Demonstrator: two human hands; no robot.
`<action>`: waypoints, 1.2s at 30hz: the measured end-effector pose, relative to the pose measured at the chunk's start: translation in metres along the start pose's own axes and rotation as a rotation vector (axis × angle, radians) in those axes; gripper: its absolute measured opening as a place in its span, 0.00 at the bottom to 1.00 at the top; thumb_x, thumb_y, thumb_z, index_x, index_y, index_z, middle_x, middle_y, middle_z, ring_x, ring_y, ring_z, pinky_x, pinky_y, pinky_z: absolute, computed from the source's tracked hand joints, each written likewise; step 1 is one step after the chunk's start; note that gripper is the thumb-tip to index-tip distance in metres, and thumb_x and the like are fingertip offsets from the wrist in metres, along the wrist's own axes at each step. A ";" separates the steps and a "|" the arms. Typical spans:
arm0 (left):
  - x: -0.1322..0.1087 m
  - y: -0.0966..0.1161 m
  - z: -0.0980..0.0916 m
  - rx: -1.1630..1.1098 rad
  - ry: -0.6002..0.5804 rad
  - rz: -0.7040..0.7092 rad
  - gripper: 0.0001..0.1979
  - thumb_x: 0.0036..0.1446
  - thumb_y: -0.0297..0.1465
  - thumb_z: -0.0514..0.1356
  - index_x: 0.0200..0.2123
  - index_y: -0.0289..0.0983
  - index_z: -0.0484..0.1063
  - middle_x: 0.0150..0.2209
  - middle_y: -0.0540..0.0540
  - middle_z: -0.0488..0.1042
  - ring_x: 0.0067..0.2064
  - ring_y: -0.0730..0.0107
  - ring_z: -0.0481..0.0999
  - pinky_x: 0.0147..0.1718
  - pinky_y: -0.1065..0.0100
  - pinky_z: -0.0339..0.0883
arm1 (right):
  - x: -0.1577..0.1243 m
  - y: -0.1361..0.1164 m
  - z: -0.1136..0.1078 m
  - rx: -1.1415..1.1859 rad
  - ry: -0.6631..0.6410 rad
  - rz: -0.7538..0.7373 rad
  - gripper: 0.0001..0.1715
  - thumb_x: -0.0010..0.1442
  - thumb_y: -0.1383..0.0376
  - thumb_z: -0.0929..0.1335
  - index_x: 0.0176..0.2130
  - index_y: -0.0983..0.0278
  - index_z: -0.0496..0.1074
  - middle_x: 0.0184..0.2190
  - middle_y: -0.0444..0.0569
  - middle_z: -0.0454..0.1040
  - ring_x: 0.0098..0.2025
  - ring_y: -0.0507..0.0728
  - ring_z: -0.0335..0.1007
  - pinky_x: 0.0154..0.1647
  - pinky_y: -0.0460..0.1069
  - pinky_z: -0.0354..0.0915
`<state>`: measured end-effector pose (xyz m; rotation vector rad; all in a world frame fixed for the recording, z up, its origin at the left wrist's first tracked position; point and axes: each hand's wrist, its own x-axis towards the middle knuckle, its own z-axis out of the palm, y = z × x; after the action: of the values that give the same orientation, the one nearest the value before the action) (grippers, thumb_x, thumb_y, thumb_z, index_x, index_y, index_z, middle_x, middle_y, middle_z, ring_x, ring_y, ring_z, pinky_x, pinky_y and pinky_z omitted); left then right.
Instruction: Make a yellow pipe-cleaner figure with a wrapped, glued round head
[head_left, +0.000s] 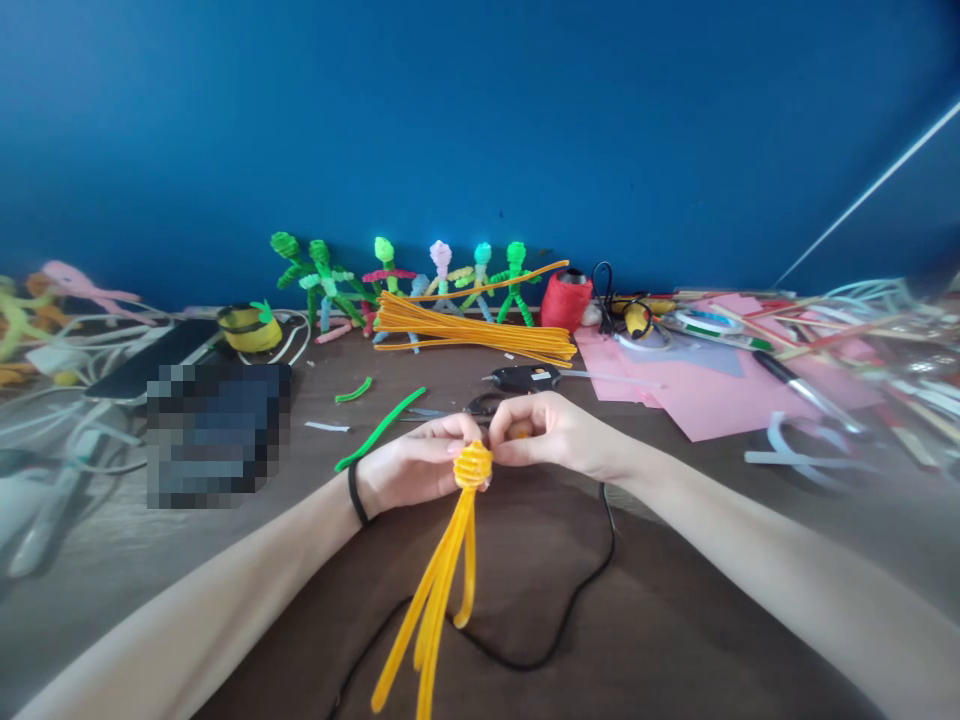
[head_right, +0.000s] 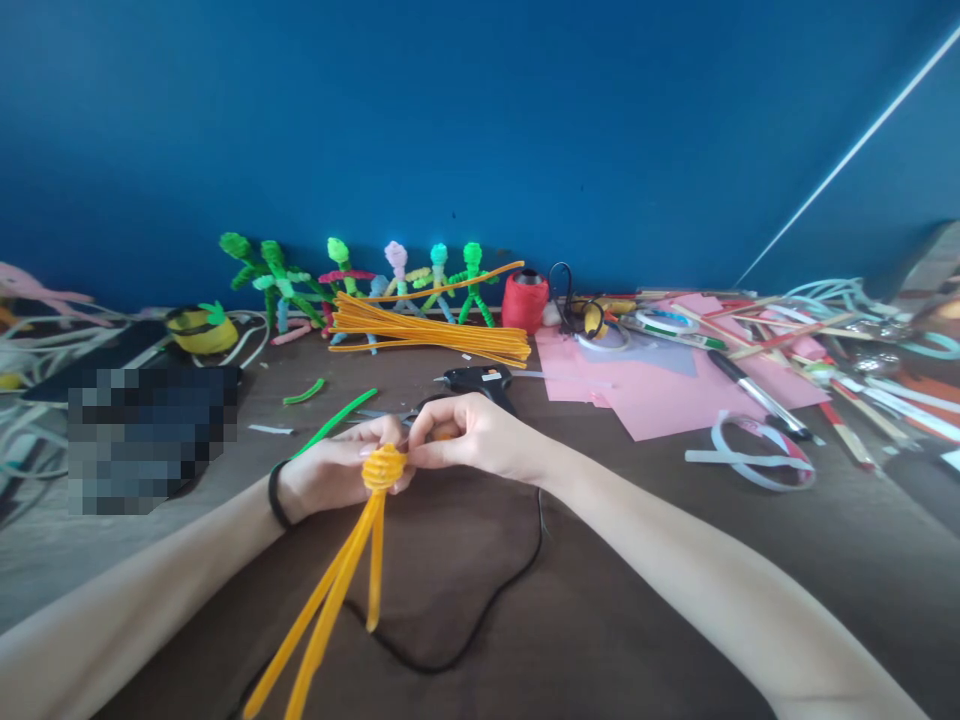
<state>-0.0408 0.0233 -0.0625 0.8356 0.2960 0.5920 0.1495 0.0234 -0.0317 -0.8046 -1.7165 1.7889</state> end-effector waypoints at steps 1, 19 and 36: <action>0.000 0.000 0.000 0.008 0.001 0.001 0.06 0.45 0.30 0.62 0.28 0.34 0.72 0.26 0.47 0.73 0.29 0.70 0.73 0.29 0.69 0.59 | 0.000 0.000 0.000 -0.027 0.008 -0.012 0.10 0.47 0.63 0.70 0.28 0.67 0.67 0.22 0.41 0.68 0.23 0.46 0.62 0.25 0.43 0.57; 0.000 0.000 0.001 0.019 0.018 -0.017 0.05 0.46 0.29 0.61 0.27 0.33 0.70 0.25 0.48 0.71 0.28 0.71 0.71 0.29 0.69 0.59 | -0.004 0.001 0.006 -0.203 0.085 -0.177 0.05 0.52 0.68 0.66 0.32 0.66 0.70 0.30 0.45 0.74 0.31 0.50 0.70 0.32 0.45 0.65; 0.008 0.009 0.019 0.268 0.402 0.208 0.03 0.52 0.29 0.58 0.31 0.35 0.67 0.29 0.48 0.72 0.31 0.74 0.72 0.33 0.71 0.63 | -0.004 0.000 -0.001 -0.454 0.291 -0.135 0.08 0.54 0.66 0.63 0.34 0.67 0.68 0.14 0.37 0.56 0.17 0.45 0.46 0.18 0.44 0.43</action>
<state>-0.0285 0.0212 -0.0437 1.0100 0.6714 0.9306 0.1536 0.0211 -0.0311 -1.0456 -1.9446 1.1380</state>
